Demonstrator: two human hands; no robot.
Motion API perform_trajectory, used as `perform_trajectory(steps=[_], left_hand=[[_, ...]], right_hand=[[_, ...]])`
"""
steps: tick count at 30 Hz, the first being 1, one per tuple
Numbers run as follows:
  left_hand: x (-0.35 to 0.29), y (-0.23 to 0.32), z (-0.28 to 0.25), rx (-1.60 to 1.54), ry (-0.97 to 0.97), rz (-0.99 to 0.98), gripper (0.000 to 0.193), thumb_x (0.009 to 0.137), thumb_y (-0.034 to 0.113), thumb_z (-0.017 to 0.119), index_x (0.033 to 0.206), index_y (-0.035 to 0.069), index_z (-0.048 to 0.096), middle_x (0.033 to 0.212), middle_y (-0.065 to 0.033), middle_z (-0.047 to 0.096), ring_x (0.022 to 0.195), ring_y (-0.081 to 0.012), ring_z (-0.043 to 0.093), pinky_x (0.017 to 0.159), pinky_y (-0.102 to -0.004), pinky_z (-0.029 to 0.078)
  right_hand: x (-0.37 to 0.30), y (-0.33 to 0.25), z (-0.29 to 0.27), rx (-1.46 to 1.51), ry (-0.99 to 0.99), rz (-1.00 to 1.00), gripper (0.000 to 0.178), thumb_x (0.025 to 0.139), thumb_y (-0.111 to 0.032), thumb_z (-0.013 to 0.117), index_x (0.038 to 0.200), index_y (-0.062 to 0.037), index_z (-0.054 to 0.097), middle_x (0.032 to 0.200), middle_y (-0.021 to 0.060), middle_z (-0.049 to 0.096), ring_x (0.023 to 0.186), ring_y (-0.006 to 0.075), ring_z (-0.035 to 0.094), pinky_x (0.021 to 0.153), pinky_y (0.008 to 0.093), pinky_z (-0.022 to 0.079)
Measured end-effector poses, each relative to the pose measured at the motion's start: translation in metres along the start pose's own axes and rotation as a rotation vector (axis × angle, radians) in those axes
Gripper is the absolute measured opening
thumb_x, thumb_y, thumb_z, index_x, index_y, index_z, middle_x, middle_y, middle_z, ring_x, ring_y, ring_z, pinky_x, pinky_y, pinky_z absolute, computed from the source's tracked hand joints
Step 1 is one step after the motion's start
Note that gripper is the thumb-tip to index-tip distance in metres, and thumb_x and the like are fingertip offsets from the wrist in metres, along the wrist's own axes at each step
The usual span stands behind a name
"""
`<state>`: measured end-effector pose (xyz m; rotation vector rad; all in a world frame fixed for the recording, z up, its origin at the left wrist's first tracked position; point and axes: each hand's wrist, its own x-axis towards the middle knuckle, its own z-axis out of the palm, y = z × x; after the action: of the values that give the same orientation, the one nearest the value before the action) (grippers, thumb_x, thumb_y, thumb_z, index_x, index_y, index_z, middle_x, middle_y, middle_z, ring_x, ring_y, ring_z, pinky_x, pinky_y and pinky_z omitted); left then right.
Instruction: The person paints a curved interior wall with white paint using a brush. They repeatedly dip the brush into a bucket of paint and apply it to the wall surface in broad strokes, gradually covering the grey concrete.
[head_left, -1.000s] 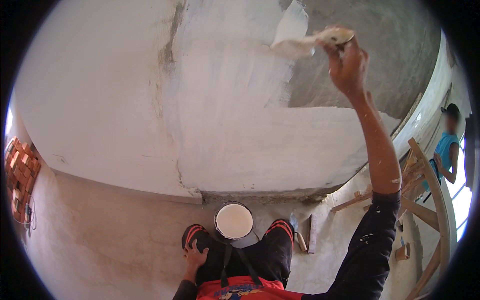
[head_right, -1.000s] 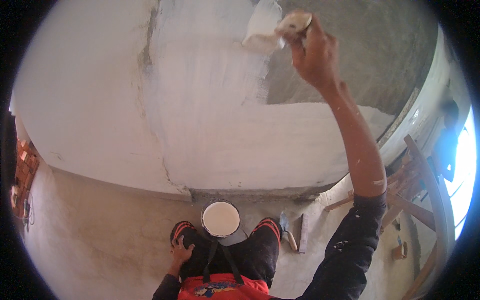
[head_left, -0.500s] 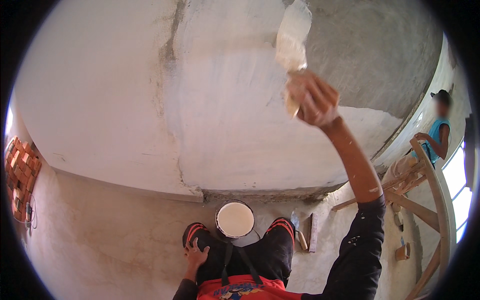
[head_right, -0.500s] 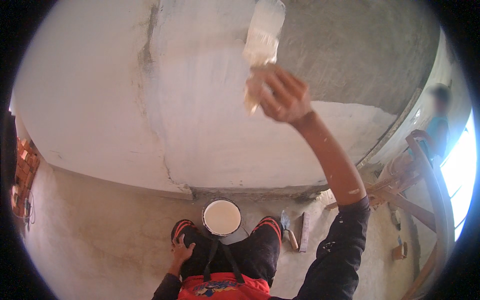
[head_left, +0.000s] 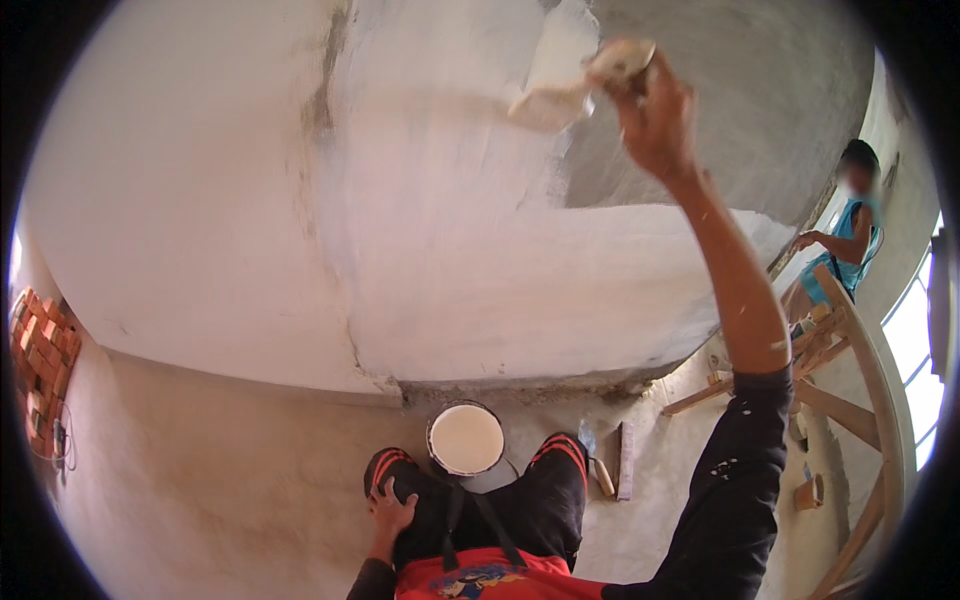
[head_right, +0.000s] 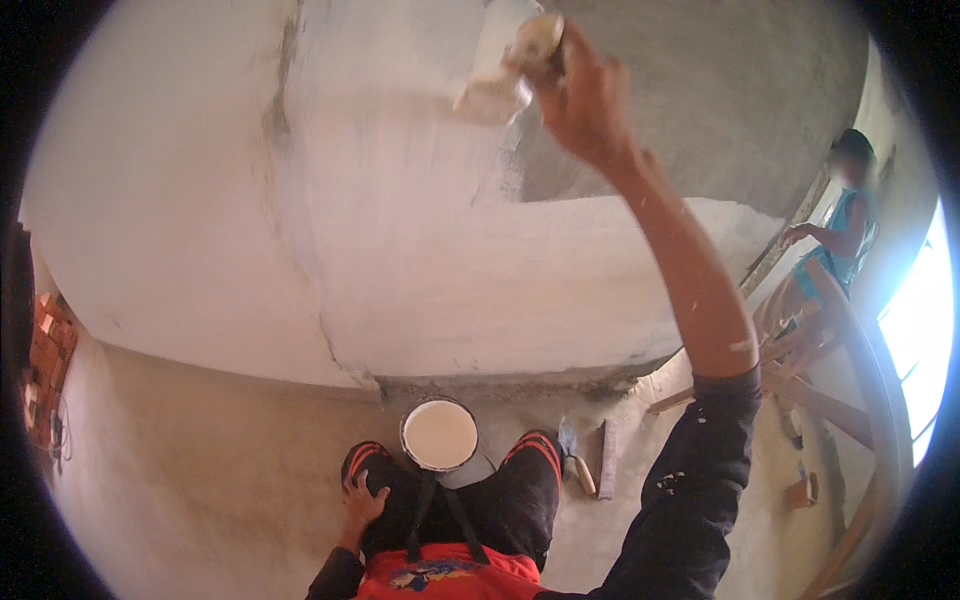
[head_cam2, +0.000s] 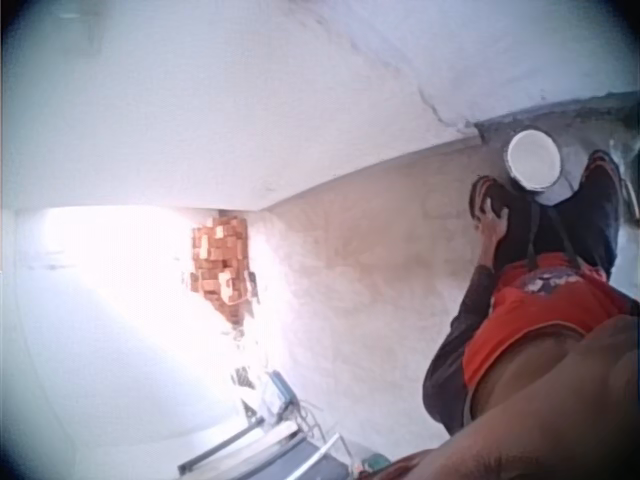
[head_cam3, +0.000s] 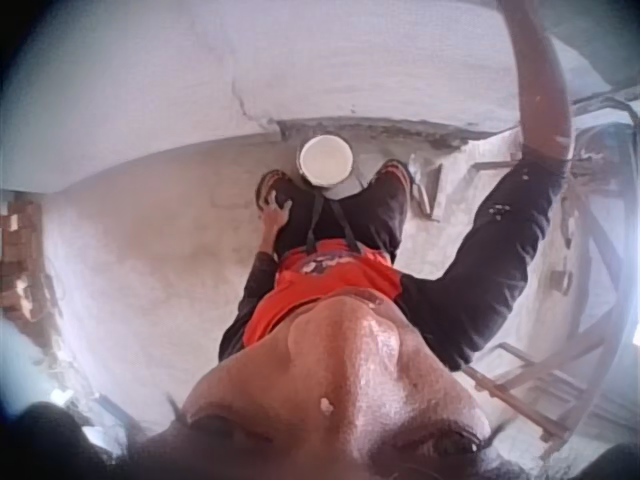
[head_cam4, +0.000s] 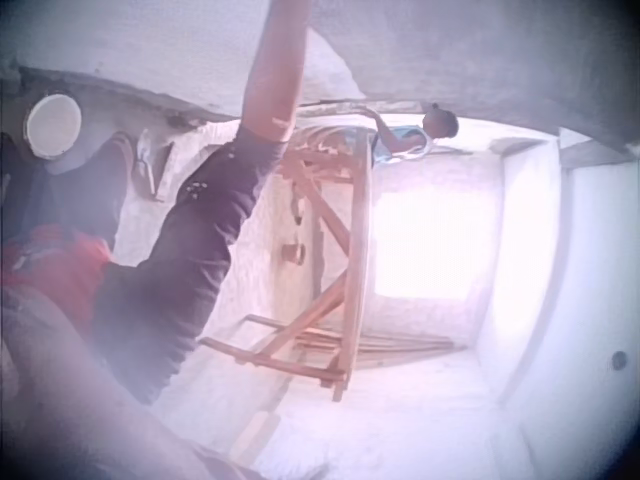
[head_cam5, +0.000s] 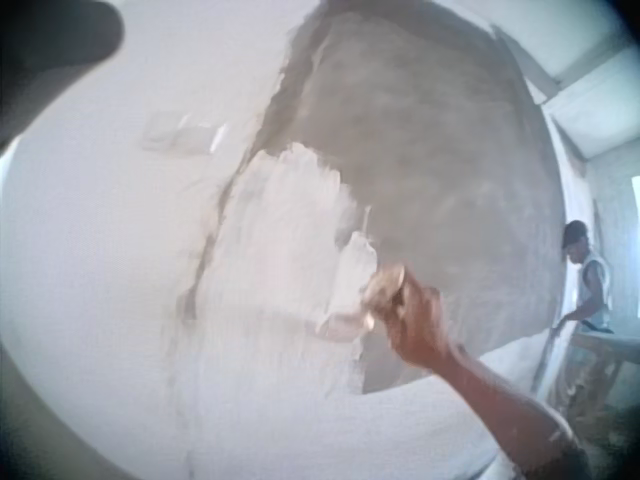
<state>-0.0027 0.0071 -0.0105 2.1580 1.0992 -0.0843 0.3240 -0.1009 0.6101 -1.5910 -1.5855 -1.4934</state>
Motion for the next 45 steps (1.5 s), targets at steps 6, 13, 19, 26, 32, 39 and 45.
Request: perform_trajectory(steps=[6, 13, 19, 26, 32, 39, 45], left_hand=[[0.001, -0.001, -0.008, -0.019, -0.006, -0.034, 0.077, 0.074, 0.050, 0.065, 0.138, 0.023, 0.032, 0.142, -0.0208, 0.022, 0.128, -0.0453, 0.026, 0.100, -0.0586, 0.028], [0.004, -0.006, -0.001, -0.015, 0.011, -0.010, 0.077, 0.073, 0.050, 0.066, 0.137, 0.022, 0.033, 0.140, -0.0205, 0.023, 0.127, -0.0466, 0.027, 0.100, -0.0581, 0.028], [0.000, 0.000, -0.002, -0.059, -0.017, -0.006, 0.078, 0.073, 0.049, 0.066, 0.137, 0.021, 0.033, 0.141, -0.0206, 0.022, 0.126, -0.0470, 0.026, 0.100, -0.0586, 0.027], [0.004, -0.007, 0.002, -0.045, -0.008, -0.016, 0.077, 0.074, 0.049, 0.065, 0.138, 0.021, 0.032, 0.142, -0.0210, 0.021, 0.128, -0.0460, 0.025, 0.100, -0.0605, 0.026], [-0.001, 0.006, -0.007, -0.030, -0.036, -0.030, 0.077, 0.074, 0.048, 0.065, 0.138, 0.021, 0.032, 0.142, -0.0220, 0.020, 0.128, -0.0462, 0.024, 0.101, -0.0603, 0.025], [-0.001, 0.004, -0.008, -0.025, -0.035, -0.030, 0.078, 0.074, 0.049, 0.065, 0.139, 0.021, 0.031, 0.143, -0.0224, 0.020, 0.129, -0.0464, 0.024, 0.103, -0.0588, 0.024], [0.001, 0.001, -0.005, -0.030, -0.048, -0.046, 0.080, 0.073, 0.052, 0.065, 0.138, 0.021, 0.032, 0.143, -0.0243, 0.020, 0.129, -0.0471, 0.022, 0.102, -0.0607, 0.024]], right_hand=[[0.089, 0.010, -0.029, -0.031, 0.298, -0.007, 0.026, 0.087, -0.027, 0.061, 0.091, -0.0020, 0.055, 0.072, 0.0107, 0.060, 0.063, 0.0170, 0.059, 0.057, 0.0302, 0.045], [0.080, 0.043, -0.015, -0.238, 0.415, -0.322, 0.021, 0.088, -0.022, 0.058, 0.094, -0.0023, 0.055, 0.073, 0.0140, 0.061, 0.063, 0.0244, 0.061, 0.057, 0.0321, 0.046], [-0.013, 0.036, 0.014, -0.361, 0.181, -0.523, 0.038, 0.073, -0.012, 0.074, 0.108, -0.0129, 0.057, 0.101, 0.0092, 0.065, 0.087, 0.0236, 0.066, 0.067, 0.0317, 0.058], [-0.082, -0.037, 0.018, -0.058, -0.072, -0.491, 0.029, 0.075, -0.007, 0.068, 0.102, -0.0096, 0.057, 0.094, 0.0087, 0.065, 0.080, 0.0218, 0.066, 0.064, 0.0306, 0.058], [-0.049, -0.018, -0.006, 0.060, -0.136, -0.075, 0.020, 0.083, -0.009, 0.064, 0.101, -0.0050, 0.058, 0.089, 0.0142, 0.066, 0.078, 0.0261, 0.068, 0.065, 0.0311, 0.057], [0.070, 0.022, -0.029, 0.013, 0.231, 0.012, 0.018, 0.087, -0.019, 0.060, 0.097, -0.0043, 0.057, 0.082, 0.0160, 0.063, 0.073, 0.0312, 0.064, 0.063, 0.0348, 0.051], [0.127, 0.027, -0.024, -0.077, 0.417, -0.147, 0.020, 0.087, -0.021, 0.059, 0.095, -0.0031, 0.055, 0.073, 0.0170, 0.061, 0.065, 0.0354, 0.061, 0.057, 0.0386, 0.048]])
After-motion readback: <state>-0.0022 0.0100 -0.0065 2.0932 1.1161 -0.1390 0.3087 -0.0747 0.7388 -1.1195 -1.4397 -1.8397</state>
